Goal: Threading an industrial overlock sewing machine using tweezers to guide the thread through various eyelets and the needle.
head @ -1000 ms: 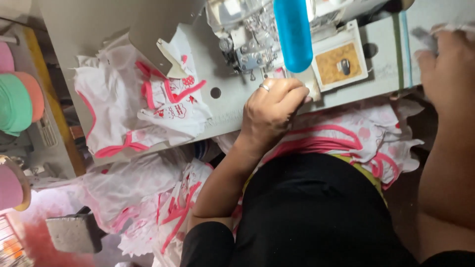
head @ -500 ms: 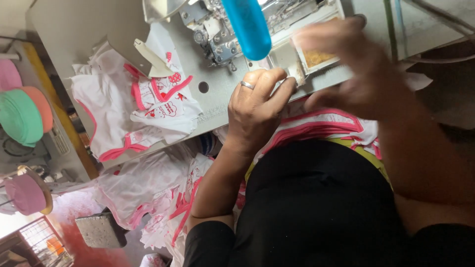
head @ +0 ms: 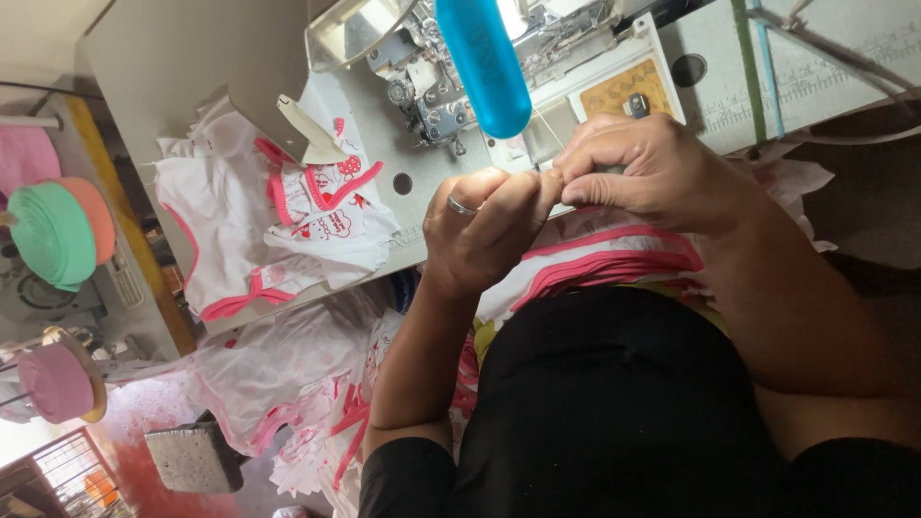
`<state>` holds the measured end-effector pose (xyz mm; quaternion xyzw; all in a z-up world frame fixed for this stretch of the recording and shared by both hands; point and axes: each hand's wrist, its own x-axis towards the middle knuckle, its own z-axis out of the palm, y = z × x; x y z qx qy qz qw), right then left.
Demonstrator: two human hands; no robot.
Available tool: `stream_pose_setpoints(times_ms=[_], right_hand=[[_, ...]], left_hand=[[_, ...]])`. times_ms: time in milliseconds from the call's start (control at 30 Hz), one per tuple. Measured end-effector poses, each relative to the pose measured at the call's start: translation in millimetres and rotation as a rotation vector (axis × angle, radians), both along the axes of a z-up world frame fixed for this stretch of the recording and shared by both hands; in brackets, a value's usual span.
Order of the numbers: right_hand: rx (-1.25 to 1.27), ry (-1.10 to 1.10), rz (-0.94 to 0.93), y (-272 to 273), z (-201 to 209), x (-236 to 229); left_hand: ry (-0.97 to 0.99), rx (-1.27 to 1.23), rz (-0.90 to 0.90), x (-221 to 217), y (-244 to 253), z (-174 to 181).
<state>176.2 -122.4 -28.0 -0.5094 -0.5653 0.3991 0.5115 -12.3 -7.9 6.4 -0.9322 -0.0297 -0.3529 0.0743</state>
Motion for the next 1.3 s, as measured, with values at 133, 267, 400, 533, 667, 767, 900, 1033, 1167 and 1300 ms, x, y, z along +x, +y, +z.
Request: stream_pose_setpoints(times_ms=[133,267,400,533,667,767,900,1033,1167,1300], right_hand=[[0.157,-0.115,-0.120,-2,-5,-7],[0.247,-0.330,-0.244,0,-22,-22],[0.491,-0.554,-0.447,0,-15,-35],[0.447,-0.599,-0.442,-3,-10,-39],[0.448,-0.514,-0.428,-4,-19,-39],[0.376,-0.389,-0.426,-6,-19,-40],[0.327,-0.320,-0.434,-8,-27,-38],[0.291,-0.321,-0.420,-9,-23,-38],[0.324,-0.340,-0.438,-7,-18,-34],[0.270,-0.275,-0.445,-10,-21,-29]], left_hand=[[0.086,-0.109,-0.018,-9,5,-5],[0.006,-0.554,-0.071,1,1,-3],[0.059,-0.666,0.001,8,-6,0],[-0.014,-0.877,0.006,13,-11,-5],[-0.055,-1.337,-0.054,5,-11,-19],[-0.243,-1.672,-0.116,-2,-17,-32],[-0.145,-1.844,-0.049,-7,-26,-40],[-0.146,-1.882,-0.068,0,-25,-37],[-0.210,-1.770,-0.154,14,-24,-42],[-0.370,-1.857,-0.214,26,-30,-57]])
